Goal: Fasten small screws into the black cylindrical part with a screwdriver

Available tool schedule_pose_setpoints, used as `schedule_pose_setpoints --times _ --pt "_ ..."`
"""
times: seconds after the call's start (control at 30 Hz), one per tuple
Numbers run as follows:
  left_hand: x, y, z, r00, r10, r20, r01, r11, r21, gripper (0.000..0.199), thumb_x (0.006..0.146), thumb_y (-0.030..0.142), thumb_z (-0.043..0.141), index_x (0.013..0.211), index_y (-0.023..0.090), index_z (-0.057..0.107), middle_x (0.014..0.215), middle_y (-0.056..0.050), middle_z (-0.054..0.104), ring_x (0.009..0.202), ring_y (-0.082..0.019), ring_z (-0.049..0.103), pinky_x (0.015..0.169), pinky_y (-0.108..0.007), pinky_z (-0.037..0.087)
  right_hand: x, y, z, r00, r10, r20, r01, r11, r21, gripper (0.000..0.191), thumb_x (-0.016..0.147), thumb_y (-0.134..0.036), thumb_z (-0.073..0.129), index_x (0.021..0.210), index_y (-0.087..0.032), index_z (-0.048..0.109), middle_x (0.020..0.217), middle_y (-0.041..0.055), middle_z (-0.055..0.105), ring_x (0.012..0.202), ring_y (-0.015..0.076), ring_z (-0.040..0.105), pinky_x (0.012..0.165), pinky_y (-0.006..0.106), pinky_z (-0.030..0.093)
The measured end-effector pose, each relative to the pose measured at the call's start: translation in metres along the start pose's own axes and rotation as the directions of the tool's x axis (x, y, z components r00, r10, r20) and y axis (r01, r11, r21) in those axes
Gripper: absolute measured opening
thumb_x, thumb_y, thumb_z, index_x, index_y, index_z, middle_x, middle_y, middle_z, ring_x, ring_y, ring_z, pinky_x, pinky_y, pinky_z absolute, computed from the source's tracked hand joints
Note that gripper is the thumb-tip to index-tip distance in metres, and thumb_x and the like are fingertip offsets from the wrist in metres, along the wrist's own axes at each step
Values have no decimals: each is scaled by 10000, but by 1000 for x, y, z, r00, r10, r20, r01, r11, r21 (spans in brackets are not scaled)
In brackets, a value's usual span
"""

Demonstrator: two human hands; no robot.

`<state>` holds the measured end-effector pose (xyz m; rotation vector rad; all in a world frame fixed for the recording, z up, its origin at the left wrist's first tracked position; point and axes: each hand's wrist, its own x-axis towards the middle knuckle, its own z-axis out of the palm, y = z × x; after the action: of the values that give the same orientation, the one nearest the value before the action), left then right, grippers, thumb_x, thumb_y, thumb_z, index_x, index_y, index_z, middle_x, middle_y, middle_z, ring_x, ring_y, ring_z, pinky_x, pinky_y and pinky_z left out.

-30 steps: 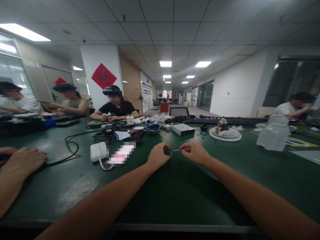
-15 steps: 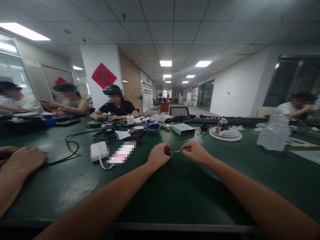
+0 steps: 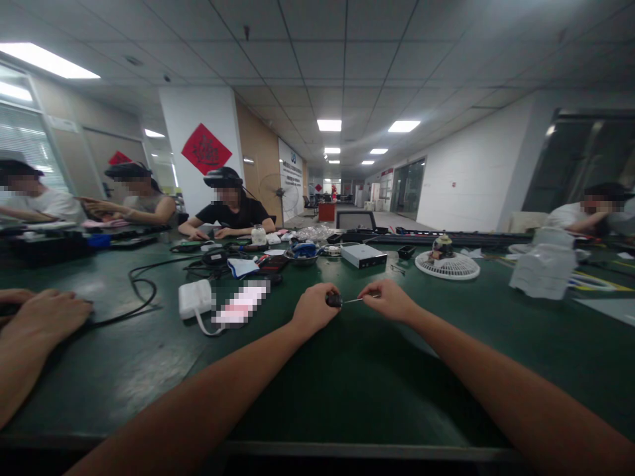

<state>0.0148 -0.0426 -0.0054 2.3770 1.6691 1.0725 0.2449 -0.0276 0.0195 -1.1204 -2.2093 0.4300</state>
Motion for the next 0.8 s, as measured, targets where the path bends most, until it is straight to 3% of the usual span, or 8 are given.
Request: schedule_pose_setpoints --times 0.2,0.47,0.8 --pt "1 -1 -2 1000 -16 21 16 1000 13 229 714 256 747 944 263 743 952 -26 719 897 -215 661 770 -293 489 0 -1 2 1000 19 -24 -17 993 113 302 849 -282 564 982 -132 790 877 73 774 767 192 689 703 277 502" --pt "0 0 0 1000 25 -1 -25 999 34 263 718 234 732 979 266 751 986 -35 711 936 -224 653 839 -306 496 0 -1 7 1000 -11 -28 10 1000 -22 267 815 -263 585 922 -152 803 789 56 765 714 189 679 693 281 497" --pt "2 -4 1 999 38 12 -38 998 40 271 723 220 719 990 262 735 1005 -36 694 943 -222 647 842 -311 493 1 5 1 998 42 -36 -35 984 176 270 833 -243 588 952 -115 793 896 89 784 780 200 697 742 288 514"
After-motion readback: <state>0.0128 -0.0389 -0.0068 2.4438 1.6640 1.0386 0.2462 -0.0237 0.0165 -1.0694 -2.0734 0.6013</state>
